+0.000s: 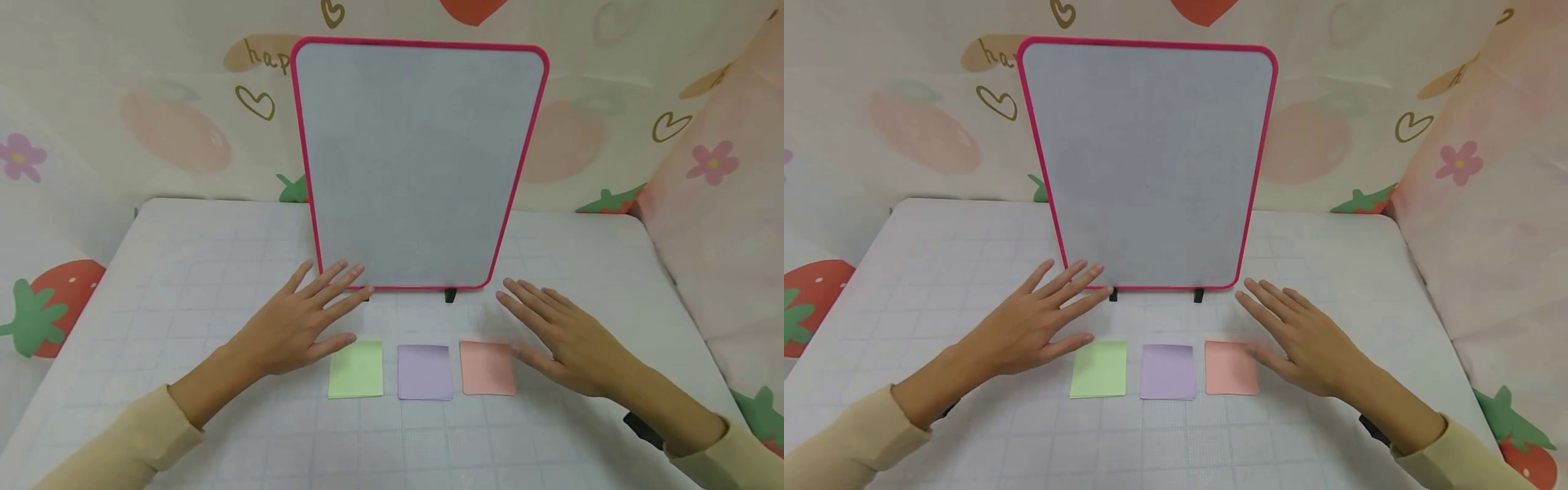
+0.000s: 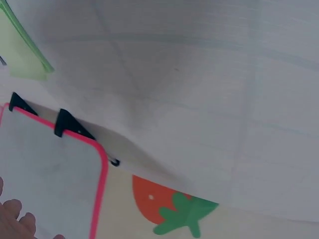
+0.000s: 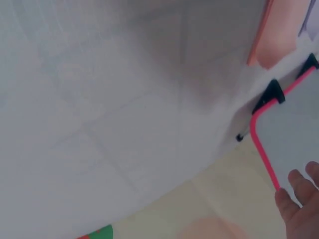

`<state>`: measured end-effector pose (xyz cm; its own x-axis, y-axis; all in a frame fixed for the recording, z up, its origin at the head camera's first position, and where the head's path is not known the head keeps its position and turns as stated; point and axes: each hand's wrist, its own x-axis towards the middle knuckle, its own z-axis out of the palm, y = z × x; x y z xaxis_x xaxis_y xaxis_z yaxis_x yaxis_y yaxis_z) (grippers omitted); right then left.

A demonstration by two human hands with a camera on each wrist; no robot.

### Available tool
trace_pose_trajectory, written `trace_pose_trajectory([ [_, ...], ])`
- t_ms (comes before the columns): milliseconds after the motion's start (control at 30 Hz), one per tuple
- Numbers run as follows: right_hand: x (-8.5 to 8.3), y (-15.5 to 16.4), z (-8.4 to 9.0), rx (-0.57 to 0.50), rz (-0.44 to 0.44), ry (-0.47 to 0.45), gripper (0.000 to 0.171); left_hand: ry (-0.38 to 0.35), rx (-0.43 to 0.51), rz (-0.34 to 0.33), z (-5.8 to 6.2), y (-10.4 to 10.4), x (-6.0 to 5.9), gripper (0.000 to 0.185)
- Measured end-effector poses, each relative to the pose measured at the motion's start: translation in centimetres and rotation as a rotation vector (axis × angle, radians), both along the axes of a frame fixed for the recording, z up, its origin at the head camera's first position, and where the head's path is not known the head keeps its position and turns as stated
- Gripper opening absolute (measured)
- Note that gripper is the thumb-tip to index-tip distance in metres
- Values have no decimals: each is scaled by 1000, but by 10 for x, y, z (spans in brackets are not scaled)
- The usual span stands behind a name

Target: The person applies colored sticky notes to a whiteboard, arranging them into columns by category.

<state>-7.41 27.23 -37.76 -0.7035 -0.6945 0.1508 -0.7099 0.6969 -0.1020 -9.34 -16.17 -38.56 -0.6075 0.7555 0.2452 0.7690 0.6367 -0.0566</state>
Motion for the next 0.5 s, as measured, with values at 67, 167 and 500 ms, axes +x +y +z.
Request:
trace_pose_trajectory([
  [67,3,-1,-3,-16,7,-44,77,-11,-9,-23,0,8,3,64],
  [167,8,-2,-8,-51,35,-91,78,-30,-30,-62,-1,20,8,64],
  [500,15,-2,-23,-151,111,-132,70,-88,-100,-200,-6,62,22,67],
])
